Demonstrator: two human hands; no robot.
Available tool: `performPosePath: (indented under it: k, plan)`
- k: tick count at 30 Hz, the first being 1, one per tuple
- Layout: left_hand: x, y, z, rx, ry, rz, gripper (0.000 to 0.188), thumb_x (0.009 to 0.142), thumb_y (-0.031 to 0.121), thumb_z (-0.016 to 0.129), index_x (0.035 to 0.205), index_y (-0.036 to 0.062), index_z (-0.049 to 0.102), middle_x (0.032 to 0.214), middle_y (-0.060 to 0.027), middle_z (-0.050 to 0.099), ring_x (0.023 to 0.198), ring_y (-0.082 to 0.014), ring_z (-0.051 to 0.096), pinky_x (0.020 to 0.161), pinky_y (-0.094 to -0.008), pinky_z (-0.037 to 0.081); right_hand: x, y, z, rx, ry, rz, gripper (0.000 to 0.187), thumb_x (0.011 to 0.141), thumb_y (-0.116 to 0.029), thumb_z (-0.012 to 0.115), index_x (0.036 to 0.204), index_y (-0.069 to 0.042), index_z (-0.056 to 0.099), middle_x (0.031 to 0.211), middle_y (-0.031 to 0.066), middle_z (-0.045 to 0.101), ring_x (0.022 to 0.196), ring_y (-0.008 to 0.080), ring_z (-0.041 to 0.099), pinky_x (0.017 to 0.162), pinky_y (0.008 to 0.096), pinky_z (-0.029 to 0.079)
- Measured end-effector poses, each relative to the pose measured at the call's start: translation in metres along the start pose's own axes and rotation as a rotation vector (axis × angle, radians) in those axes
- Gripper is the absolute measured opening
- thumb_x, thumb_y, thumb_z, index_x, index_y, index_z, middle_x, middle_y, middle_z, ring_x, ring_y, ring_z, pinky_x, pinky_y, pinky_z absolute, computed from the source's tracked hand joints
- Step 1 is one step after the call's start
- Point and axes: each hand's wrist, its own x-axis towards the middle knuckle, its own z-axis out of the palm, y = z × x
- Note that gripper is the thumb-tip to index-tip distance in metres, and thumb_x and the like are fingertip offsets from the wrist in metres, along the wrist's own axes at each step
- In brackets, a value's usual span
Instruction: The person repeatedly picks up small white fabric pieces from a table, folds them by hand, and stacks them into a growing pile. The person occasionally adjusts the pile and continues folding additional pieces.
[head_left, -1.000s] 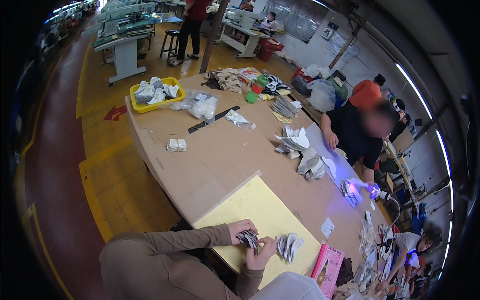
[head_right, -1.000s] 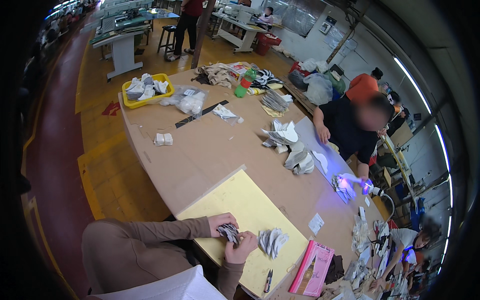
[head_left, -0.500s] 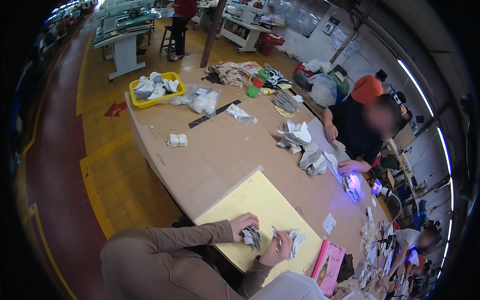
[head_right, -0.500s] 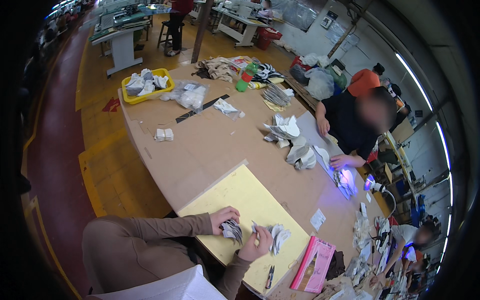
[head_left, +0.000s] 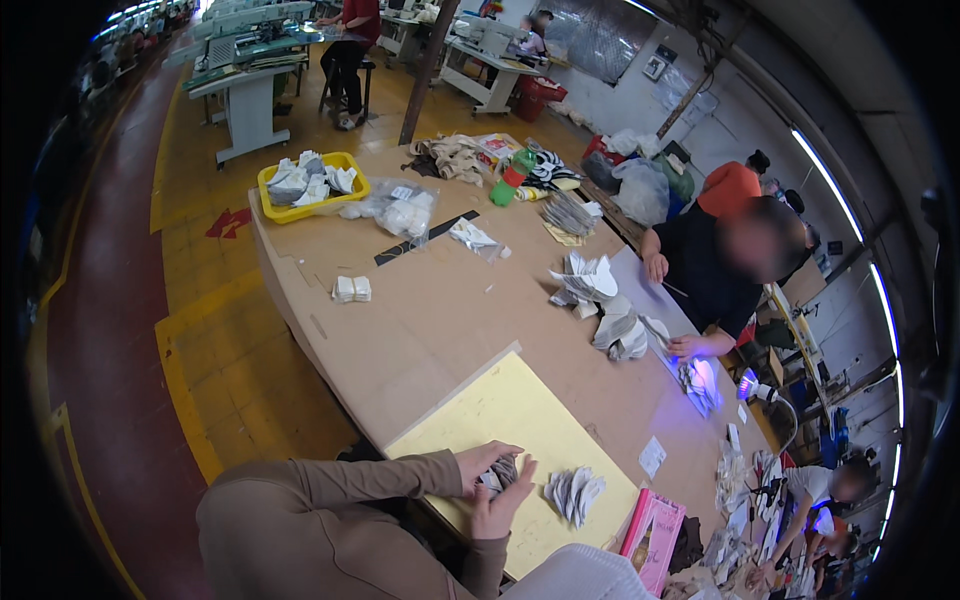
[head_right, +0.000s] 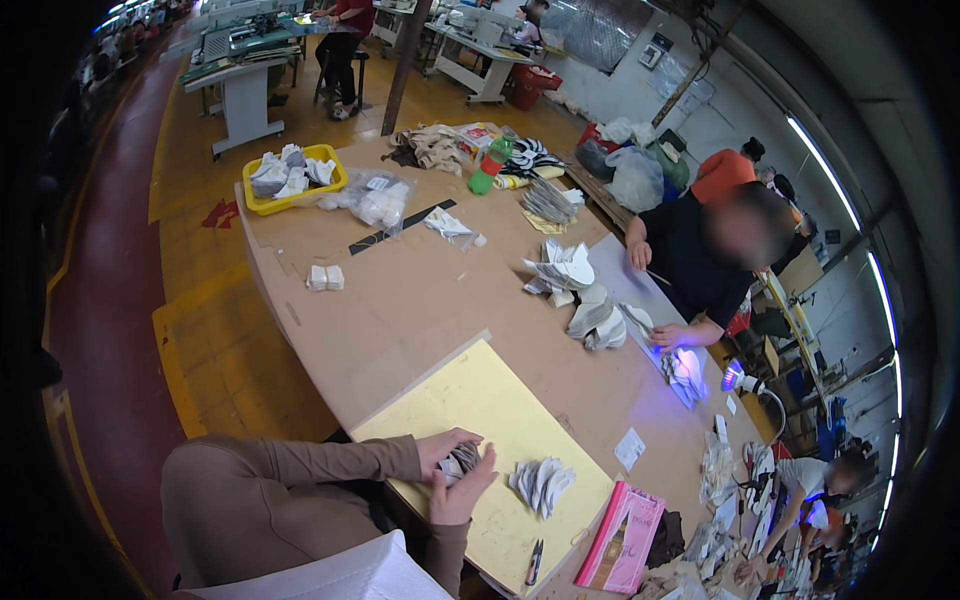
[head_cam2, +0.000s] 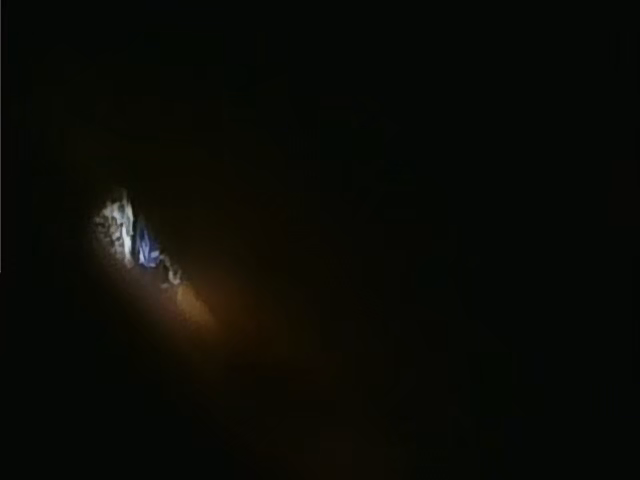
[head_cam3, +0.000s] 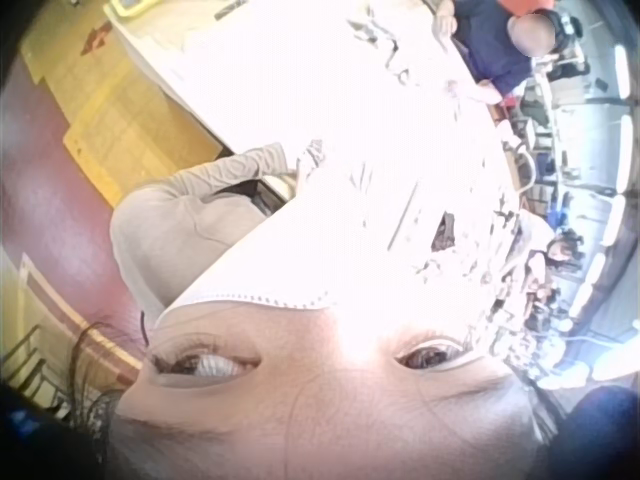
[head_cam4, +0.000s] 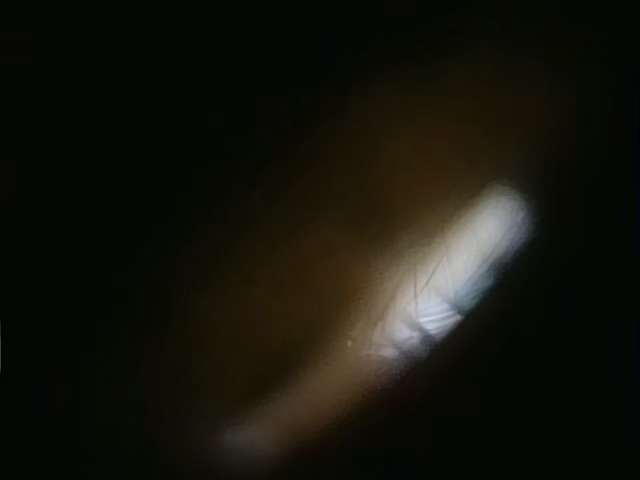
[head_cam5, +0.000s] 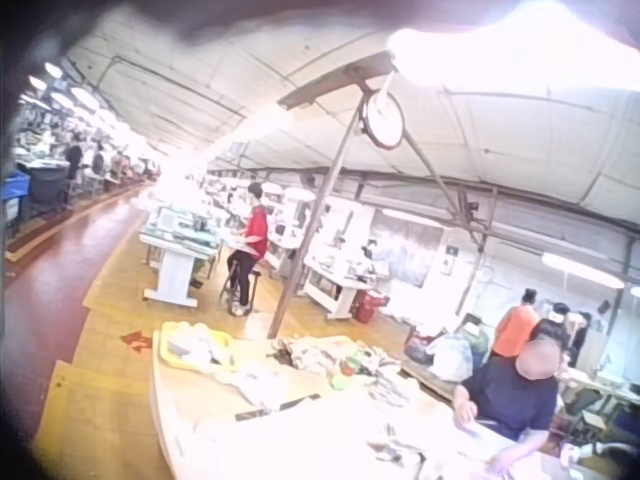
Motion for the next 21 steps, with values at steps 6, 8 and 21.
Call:
performPosePath:
  k: [6, 8, 21]
  plan:
    - [-0.003, -0.021, 0.011, -0.355, -0.073, -0.147, 0.079, 0.071, 0.021, 0.071, 0.136, 0.0017, 0.03, 0.129, -0.0181, 0.044, 0.12, -0.0304, 0.045, 0.105, -0.0374, 0.032, 0.006, -0.005, 0.01, -0.157, -0.013, 0.161, 0.093, 0.085, -0.054, 0.052, 0.145, 0.004, 0.01, 0.151, 0.0235, 0.016, 0.141, 0.0405, 0.008, 0.108, 0.0603, -0.007]
    - [-0.009, -0.027, 0.016, -0.356, -0.039, -0.156, 0.084, 0.068, 0.021, 0.072, 0.138, 0.0029, 0.029, 0.127, -0.0194, 0.045, 0.119, -0.0327, 0.045, 0.105, -0.0388, 0.032, 0.008, -0.007, 0.011, -0.162, -0.043, 0.168, 0.094, 0.086, -0.056, 0.051, 0.146, 0.003, 0.01, 0.152, 0.0233, 0.014, 0.141, 0.0404, 0.005, 0.108, 0.0601, -0.008]
    - [-0.005, -0.011, 0.008, -0.231, 0.019, -0.01, 0.097, 0.066, 0.022, 0.075, 0.144, 0.0056, 0.02, 0.137, -0.0192, 0.034, 0.127, -0.0341, 0.035, 0.107, -0.041, 0.03, -0.007, -0.011, 0.027, 0.002, -0.042, 0.031, 0.099, 0.087, -0.055, 0.05, 0.145, 0.004, -0.004, 0.154, 0.0236, 0.003, 0.142, 0.0418, -0.004, 0.107, 0.0594, -0.01]
